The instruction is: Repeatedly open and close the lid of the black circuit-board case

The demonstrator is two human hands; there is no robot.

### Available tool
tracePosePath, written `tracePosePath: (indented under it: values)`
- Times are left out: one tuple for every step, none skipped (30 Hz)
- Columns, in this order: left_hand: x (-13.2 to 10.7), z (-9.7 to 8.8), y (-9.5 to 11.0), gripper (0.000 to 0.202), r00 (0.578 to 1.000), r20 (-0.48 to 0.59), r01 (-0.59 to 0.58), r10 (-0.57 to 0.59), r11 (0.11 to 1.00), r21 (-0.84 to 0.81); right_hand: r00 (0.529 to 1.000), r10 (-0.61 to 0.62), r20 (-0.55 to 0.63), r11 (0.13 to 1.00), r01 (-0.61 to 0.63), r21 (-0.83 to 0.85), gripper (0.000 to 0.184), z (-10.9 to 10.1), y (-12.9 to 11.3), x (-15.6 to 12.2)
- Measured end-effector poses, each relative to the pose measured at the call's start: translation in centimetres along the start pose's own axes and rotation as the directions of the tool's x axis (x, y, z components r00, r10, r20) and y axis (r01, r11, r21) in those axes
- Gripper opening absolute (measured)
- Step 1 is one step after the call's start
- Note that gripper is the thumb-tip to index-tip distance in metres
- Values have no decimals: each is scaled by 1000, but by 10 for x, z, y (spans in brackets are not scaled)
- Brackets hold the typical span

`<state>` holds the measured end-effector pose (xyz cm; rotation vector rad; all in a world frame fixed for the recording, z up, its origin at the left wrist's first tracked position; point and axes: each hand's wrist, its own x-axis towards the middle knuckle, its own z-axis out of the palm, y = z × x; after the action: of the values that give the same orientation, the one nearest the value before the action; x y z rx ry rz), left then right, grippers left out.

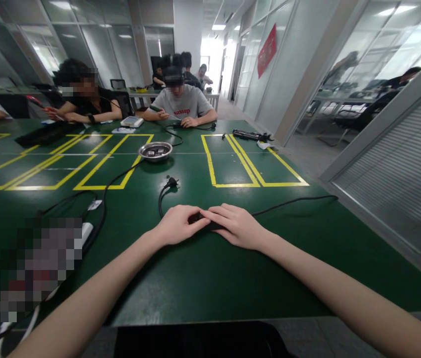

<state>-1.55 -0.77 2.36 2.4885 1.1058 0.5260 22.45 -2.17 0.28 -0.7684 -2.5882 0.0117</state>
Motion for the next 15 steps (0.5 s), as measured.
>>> tracePosePath:
  values:
    - [0,0,-2,40,997,-61,-51,53,998,41,998,49,-28,999,-49,-1,58,1,4,-1]
    - [0,-1,-4,52,987,-118,-102,112,991,85,992,111,-63,994,-111,-1,58,0,10,-2]
    - [-1,-1,-6,65,973,-162,-144,163,982,124,978,183,-103,983,-184,-2,57,-1,18,-4]
    - [-1,-2,-7,74,962,-188,-171,199,973,156,955,257,-145,966,-260,-2,55,-3,27,-7]
    - [-1,-2,-8,78,955,-199,-187,221,966,180,926,328,-187,942,-335,-4,54,-7,37,-10]
    - [-1,-2,-9,79,951,-198,-199,237,960,195,885,403,-235,909,-416,-8,52,-11,48,-14]
    - [-1,-2,-9,79,951,-184,-213,250,956,201,833,474,-285,868,-497,-11,51,-17,59,-19]
    - [-2,-1,-9,78,952,-158,-230,261,954,195,771,540,-338,816,-578,-14,51,-24,71,-24]
    - [-2,1,-9,77,956,-121,-245,269,953,176,703,596,-388,758,-652,-17,51,-31,82,-29]
    - [-2,3,-9,74,959,-79,-259,272,954,149,629,640,-442,697,-717,-12,52,-39,93,-35]
    - [-2,5,-9,70,962,-36,-266,272,957,117,553,667,-499,638,-770,-1,53,-46,103,-42]
    - [-2,8,-9,66,964,0,-264,265,960,90,481,683,-550,583,-812,14,55,-53,113,-49]
    - [-2,10,-10,63,965,22,-261,260,962,74,414,693,-590,531,-847,29,55,-58,121,-56]
    - [-2,12,-10,60,967,33,-256,254,964,66,359,701,-616,485,-873,42,55,-61,128,-64]
    - [-2,13,-11,57,968,39,-251,249,966,61,316,713,-626,440,-897,49,54,-63,135,-71]
